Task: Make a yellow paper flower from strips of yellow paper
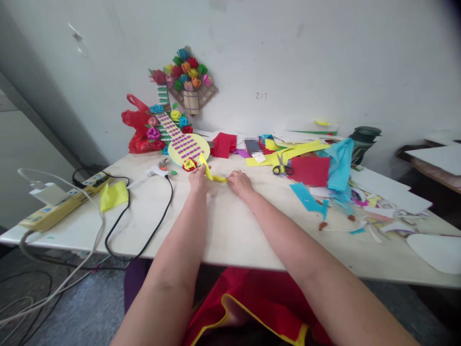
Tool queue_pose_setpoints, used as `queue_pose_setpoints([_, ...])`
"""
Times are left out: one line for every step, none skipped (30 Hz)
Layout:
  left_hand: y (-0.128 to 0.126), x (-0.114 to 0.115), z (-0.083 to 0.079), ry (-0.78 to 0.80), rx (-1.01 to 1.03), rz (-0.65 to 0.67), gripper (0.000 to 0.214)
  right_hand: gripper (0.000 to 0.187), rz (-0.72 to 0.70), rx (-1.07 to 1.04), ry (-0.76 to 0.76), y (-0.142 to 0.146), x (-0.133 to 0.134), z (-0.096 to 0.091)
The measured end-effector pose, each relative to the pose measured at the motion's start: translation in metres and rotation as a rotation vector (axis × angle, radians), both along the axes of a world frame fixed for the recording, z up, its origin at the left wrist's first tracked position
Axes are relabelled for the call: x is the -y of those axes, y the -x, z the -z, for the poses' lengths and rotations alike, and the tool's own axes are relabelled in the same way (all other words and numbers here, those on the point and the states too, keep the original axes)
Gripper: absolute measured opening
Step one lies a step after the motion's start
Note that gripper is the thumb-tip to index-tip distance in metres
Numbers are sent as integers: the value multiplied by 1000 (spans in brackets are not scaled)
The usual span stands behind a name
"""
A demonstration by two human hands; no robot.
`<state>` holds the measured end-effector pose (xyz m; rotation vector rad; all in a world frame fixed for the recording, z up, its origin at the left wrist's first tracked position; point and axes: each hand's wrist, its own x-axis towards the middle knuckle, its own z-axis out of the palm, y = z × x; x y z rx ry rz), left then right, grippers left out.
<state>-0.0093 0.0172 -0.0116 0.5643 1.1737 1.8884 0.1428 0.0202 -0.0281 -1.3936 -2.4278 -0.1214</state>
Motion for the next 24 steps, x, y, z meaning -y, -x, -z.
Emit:
queue_pose_setpoints([0,0,-1,7,21,-3,18,28,-5,17,-6,0,0,1])
queue_pose_setpoints([-1,0,-1,16,43,-9,18,29,-12,35,-12,0,-1,1])
queue_pose_setpoints([-1,1,-2,25,64,-18,18,30,-19,50,-20,0,-1,1])
queue_pose_setpoints([-1,1,-2,34,82,-26,18,31,-28,62,-29,0,-1,2])
queue_pose_setpoints([-2,1,-2,41,93,-31,19,32,-35,67,-37,0,0,1])
queue_pose_setpoints([-1,0,-2,43,93,-33,19,32,-37,65,-43,0,0,1])
queue_pose_setpoints([-1,0,-1,43,86,-31,19,32,-35,59,-46,0,2,1])
queue_pose_setpoints([-1,-1,0,40,75,-28,20,32,-32,53,-45,0,3,0])
queue_pose_setpoints([-1,-2,1,38,68,-27,21,30,-32,46,-45,0,5,-1])
queue_pose_setpoints([0,-2,1,34,65,-24,21,29,-34,37,-47,0,7,-2])
queue_pose_setpoints([0,-3,2,29,68,-20,22,28,-39,24,-50,0,8,-3])
queue_pose_setpoints([0,-3,2,26,73,-14,23,28,-42,10,-51,1,10,-4])
queue_pose_setpoints([0,-3,3,24,78,-8,23,30,-40,-5,-49,2,11,-5])
queue_pose_setpoints([0,-3,2,26,78,-4,23,31,-35,-15,-42,2,12,-6])
queue_pose_setpoints([0,-3,2,30,74,-3,23,31,-26,-20,-32,3,12,-6])
queue_pose_setpoints([-1,-3,2,35,68,-4,23,30,-16,-21,-22,4,11,-6])
queue_pose_setpoints([-1,-3,2,40,64,-8,22,29,-9,-21,-15,4,11,-5])
queue_pose_setpoints([-1,-3,1,43,60,-11,22,28,-5,-23,-14,5,10,-5])
queue_pose_setpoints([-1,-3,1,45,62,-15,21,27,-5,-28,-15,5,9,-4])
queue_pose_setpoints([-1,-3,1,45,69,-17,20,25,-5,-37,-19,5,8,-4])
queue_pose_setpoints([-1,-3,1,43,83,-16,20,24,-3,-47,-22,5,7,-3])
queue_pose_setpoints([-1,-3,1,40,101,-14,19,23,0,-56,-23,5,6,-2])
queue_pose_setpoints([-1,-4,1,39,120,-9,18,23,7,-63,-22,5,6,-1])
queue_pose_setpoints([-1,-4,1,38,137,0,16,24,14,-67,-18,5,5,-1])
